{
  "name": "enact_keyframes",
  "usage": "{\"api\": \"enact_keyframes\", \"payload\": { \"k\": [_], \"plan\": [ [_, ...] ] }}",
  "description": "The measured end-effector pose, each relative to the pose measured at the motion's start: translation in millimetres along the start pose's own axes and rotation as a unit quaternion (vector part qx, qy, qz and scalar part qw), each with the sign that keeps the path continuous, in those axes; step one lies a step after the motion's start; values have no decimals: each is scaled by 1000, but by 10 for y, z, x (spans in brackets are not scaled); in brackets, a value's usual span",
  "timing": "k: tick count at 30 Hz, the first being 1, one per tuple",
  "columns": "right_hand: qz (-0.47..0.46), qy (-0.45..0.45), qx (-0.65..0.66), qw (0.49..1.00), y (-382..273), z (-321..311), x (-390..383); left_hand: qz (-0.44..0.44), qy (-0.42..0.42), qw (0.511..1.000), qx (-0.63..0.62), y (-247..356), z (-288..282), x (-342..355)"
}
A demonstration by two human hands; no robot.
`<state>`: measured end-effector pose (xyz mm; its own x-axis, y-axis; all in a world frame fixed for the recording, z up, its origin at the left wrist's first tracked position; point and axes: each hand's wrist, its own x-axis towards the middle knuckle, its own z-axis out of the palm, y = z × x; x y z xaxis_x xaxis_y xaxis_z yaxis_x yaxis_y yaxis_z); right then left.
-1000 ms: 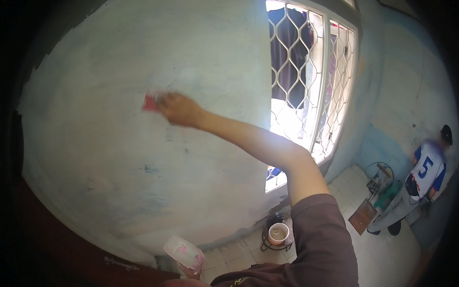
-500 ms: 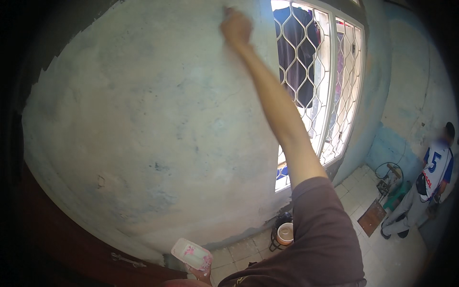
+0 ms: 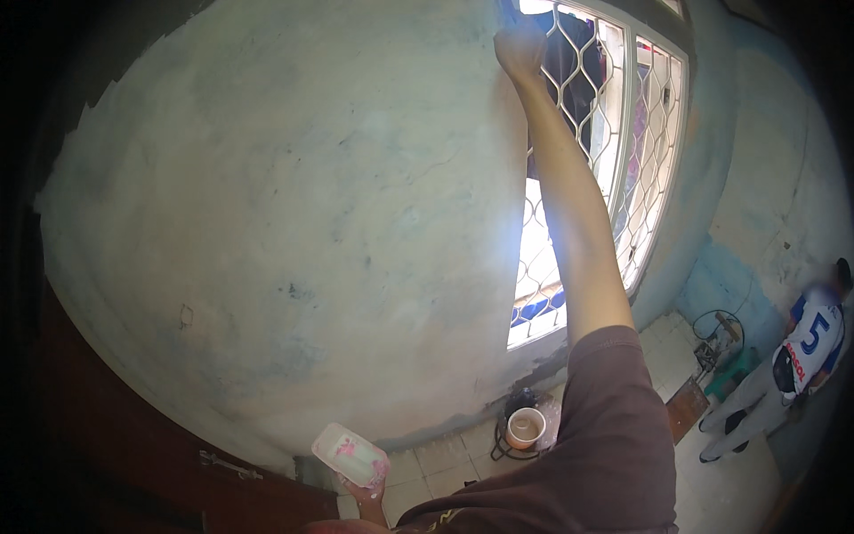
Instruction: The person applies white plaster to a wall with a spatula, scraping material from a plastic container and spreading it over damaged areas.
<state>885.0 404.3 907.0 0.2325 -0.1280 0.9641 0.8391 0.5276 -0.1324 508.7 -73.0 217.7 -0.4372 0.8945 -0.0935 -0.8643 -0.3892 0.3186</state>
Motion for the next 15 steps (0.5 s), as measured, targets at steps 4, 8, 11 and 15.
{"api": "enact_keyframes", "payload": {
  "k": [4, 8, 11, 15],
  "plan": [
    [16, -66, 89, 994, -736, 174, -893, 2, -52, 998, 19, 112, -22, -27],
    [-129, -246, 148, 949, -1598, -184, -2596, -40, 31, 999, -3, 55, -89, 184],
    [-211, -367, 289, 859, -1603, -541, -3059, -74, -36, 997, -15, -4, -100, 308],
    [-126, -178, 188, 958, -1010, -464, -2536, -92, -79, 992, -29, 81, -266, 438]
  ]
}}
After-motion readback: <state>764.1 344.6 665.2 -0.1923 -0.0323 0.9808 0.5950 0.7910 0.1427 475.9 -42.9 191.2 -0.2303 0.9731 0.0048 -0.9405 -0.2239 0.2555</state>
